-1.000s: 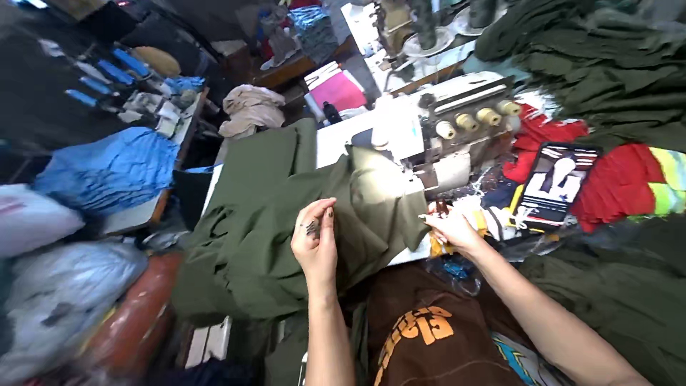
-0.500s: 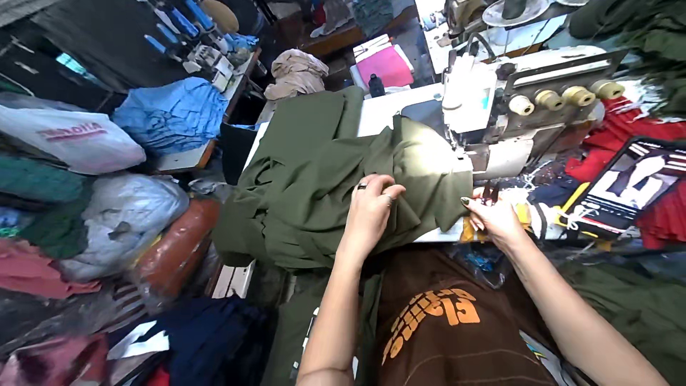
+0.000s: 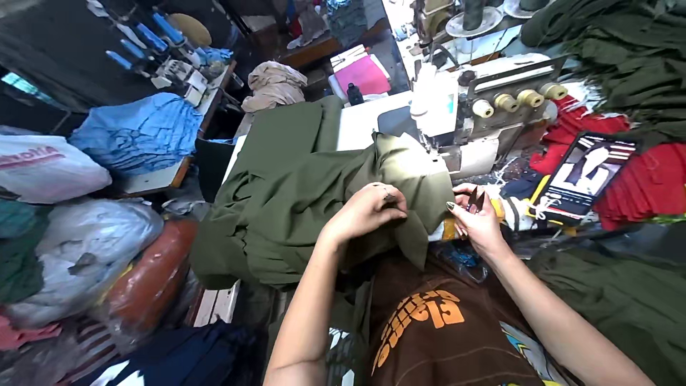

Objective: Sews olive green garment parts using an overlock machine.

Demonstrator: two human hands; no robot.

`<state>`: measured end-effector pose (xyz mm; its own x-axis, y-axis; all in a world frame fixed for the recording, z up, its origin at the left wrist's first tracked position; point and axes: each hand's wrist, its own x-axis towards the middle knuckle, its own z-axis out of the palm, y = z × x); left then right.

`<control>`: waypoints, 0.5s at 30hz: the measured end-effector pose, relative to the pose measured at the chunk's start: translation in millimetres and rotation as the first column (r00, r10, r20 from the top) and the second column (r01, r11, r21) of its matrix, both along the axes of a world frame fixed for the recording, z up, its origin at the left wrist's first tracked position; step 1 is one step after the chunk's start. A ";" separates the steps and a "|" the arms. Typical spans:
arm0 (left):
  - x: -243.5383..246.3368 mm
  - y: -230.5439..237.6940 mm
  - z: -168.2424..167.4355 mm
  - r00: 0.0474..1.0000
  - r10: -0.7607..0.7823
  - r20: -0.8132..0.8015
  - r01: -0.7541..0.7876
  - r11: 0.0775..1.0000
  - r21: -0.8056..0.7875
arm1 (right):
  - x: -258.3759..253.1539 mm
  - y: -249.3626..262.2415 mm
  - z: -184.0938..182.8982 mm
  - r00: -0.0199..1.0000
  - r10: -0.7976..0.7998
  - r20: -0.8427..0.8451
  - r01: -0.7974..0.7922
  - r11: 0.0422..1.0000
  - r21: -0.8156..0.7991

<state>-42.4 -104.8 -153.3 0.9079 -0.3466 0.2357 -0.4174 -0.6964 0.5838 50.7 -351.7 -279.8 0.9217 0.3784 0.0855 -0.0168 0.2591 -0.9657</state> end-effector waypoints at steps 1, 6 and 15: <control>7.1 -7.9 -2.1 1.000 -0.019 -0.019 0.018 1.000 -0.019 | -1.2 -2.3 2.1 0.999 0.029 0.018 -0.029 1.000 -0.013; 40.2 -43.7 -4.1 0.999 -0.041 0.018 0.044 0.988 -0.151 | 1.9 -11.9 14.6 0.971 0.234 -0.054 -0.238 0.966 -0.101; 96.8 -32.5 -46.6 0.902 0.382 0.202 -0.354 0.921 -0.162 | 2.9 -17.6 17.1 0.903 0.184 -0.388 -0.189 0.982 0.027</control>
<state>54.4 -137.3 -199.9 0.8830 0.0455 0.4671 -0.2743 -0.7576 0.5923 53.6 -369.3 -262.8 0.7937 0.5456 -0.2691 -0.4370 0.2036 -0.8761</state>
